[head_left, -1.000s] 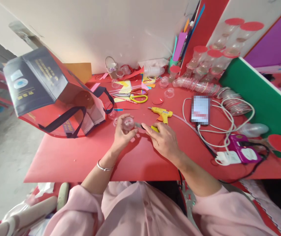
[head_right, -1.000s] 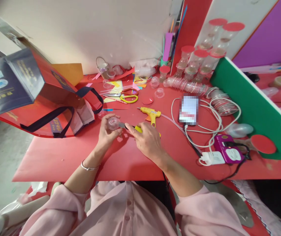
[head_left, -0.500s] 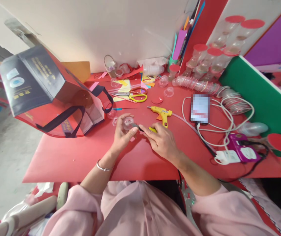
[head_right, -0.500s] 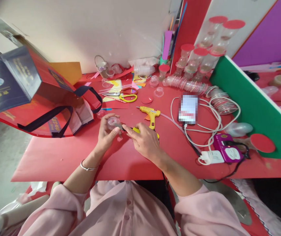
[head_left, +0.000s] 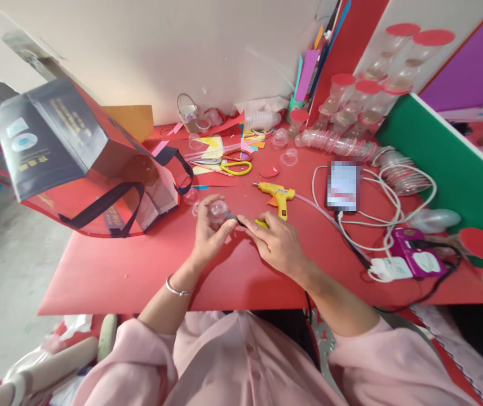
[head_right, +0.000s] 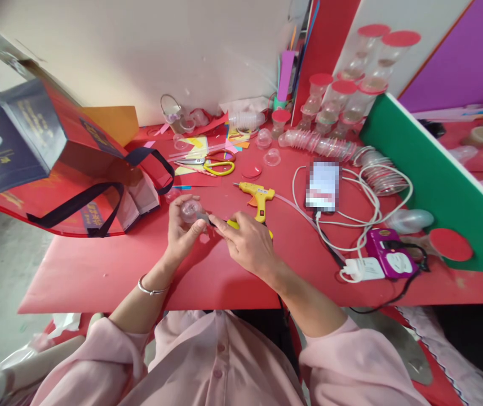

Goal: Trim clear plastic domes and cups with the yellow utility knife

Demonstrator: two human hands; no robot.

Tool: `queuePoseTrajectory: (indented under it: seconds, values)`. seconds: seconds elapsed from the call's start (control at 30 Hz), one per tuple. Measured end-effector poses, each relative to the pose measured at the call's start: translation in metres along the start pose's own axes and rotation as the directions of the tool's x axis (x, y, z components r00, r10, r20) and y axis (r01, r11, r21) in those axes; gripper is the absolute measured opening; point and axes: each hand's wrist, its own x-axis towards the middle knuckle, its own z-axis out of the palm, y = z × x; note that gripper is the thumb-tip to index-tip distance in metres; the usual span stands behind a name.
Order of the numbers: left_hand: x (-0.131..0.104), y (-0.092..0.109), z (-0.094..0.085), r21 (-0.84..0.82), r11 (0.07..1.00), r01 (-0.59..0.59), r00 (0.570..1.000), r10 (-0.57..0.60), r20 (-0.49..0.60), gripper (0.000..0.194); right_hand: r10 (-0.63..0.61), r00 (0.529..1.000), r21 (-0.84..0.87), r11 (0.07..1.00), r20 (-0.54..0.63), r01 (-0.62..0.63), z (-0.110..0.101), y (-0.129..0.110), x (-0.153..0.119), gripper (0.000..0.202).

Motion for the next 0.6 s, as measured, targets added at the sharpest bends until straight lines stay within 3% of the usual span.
queuePoseTrajectory:
  seconds: [0.33,0.6]
  values:
    - [-0.001,0.002,0.0,0.029,1.0,-0.002,1.0,0.002,-0.012,0.056,0.002,1.0,0.006,1.0,-0.015,-0.002,0.001,-0.002,-0.001,0.047]
    - [-0.002,-0.008,-0.002,0.182,0.974,-0.137,0.983,0.156,-0.094,0.059,0.0,1.0,0.029,1.0,-0.018,0.001,-0.001,-0.005,0.0,0.047]
